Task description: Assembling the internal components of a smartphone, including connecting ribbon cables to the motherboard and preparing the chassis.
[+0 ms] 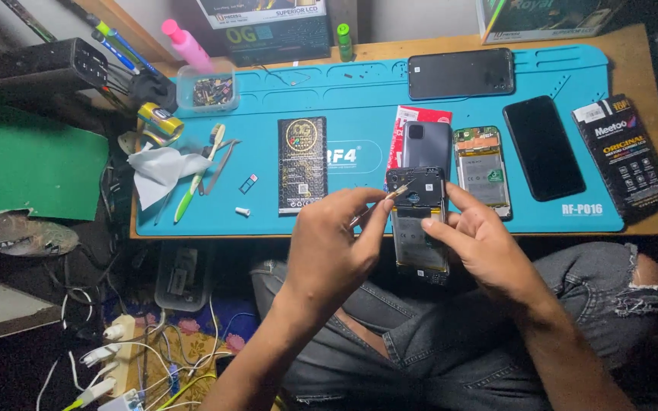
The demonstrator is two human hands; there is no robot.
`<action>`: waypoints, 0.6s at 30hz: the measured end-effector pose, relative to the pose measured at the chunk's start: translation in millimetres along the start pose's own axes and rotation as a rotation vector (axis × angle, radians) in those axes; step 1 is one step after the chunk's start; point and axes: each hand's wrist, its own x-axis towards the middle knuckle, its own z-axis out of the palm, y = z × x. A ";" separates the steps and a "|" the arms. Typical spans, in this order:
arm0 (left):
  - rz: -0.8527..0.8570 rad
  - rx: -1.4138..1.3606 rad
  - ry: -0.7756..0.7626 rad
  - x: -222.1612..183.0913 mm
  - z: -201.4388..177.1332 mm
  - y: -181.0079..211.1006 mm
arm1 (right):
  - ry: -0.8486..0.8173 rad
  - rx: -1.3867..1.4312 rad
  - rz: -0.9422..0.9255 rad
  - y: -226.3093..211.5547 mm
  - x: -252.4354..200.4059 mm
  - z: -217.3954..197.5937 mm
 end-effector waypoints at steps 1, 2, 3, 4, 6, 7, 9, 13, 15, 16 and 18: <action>-0.003 -0.003 0.000 1.6 1.5 1.1 | 0.000 -0.002 0.003 -2.9 -1.4 0.6; -0.016 -0.017 -0.013 3.2 2.9 2.0 | 0.002 -0.008 0.008 -5.8 -2.7 1.4; -0.029 -0.029 -0.025 4.8 3.8 2.5 | 0.000 -0.011 0.011 -8.2 -3.2 2.7; -0.030 -0.029 -0.022 5.3 5.5 1.9 | -0.002 -0.012 0.011 -6.5 -1.2 4.3; -0.016 -0.016 -0.017 6.6 8.7 1.2 | -0.008 0.004 -0.003 -3.5 2.1 7.6; -0.016 -0.017 -0.017 7.3 7.3 2.0 | -0.008 0.004 -0.002 -3.2 2.9 6.8; -0.027 -0.047 -0.037 8.6 4.9 3.6 | -0.016 -0.025 -0.008 -2.1 4.0 4.9; 0.006 -0.032 -0.031 8.1 6.2 -1.3 | -0.020 -0.051 -0.021 -1.6 5.8 5.5; 0.081 0.068 -0.008 6.4 7.0 -6.8 | -0.022 -0.075 -0.016 -2.5 5.1 6.5; 0.080 0.068 -0.009 5.7 5.7 -5.2 | -0.023 -0.075 -0.014 -2.9 5.0 6.4; 0.225 0.232 0.011 4.8 2.8 -1.7 | 0.005 -0.181 -0.063 -4.1 5.3 6.1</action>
